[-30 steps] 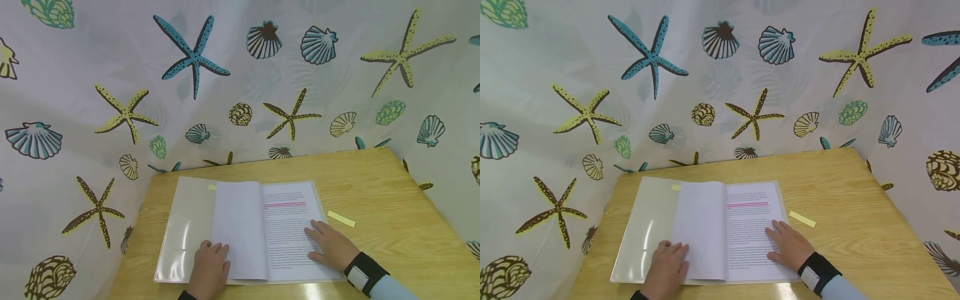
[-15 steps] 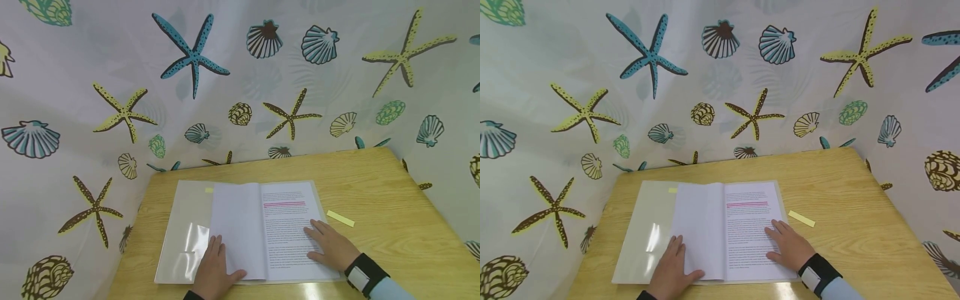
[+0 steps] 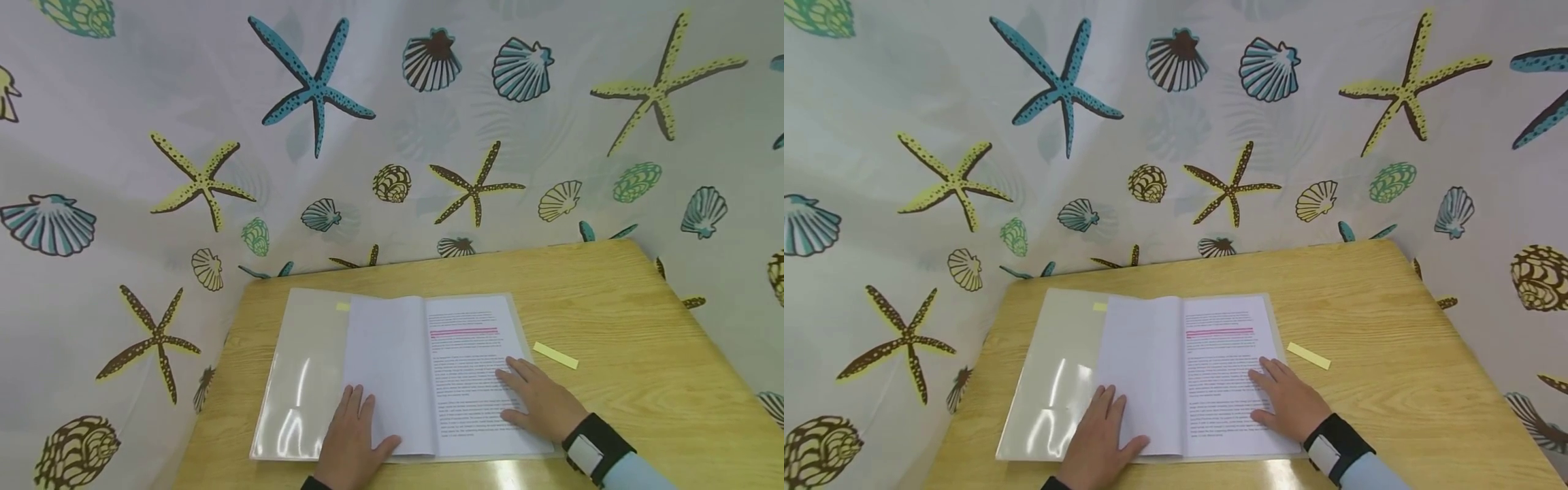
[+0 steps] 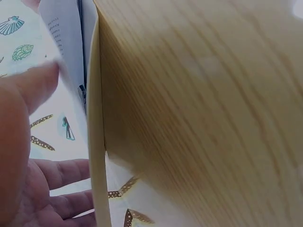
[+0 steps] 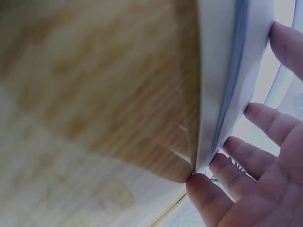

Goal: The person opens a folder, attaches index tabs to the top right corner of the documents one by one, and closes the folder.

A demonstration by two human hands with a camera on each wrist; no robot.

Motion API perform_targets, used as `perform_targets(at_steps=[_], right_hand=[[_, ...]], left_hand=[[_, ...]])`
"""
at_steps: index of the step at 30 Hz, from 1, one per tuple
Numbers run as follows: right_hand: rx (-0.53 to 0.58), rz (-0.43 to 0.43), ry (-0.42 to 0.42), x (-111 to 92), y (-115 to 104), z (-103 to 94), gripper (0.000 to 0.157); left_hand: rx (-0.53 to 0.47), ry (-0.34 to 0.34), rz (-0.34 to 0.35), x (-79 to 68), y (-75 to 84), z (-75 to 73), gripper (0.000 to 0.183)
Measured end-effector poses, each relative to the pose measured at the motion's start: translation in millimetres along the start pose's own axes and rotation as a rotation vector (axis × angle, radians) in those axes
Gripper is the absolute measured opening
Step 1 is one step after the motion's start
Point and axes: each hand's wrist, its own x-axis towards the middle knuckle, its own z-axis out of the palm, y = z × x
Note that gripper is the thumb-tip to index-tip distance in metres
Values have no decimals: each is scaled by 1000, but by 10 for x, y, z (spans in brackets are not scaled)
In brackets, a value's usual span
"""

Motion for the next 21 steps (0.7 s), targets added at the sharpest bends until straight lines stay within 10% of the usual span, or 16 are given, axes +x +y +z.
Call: perform_targets(at_steps=[21], right_hand=[[-11, 32, 58, 40, 233, -65, 66]], left_hand=[[87, 14, 50, 78, 217, -128, 59]])
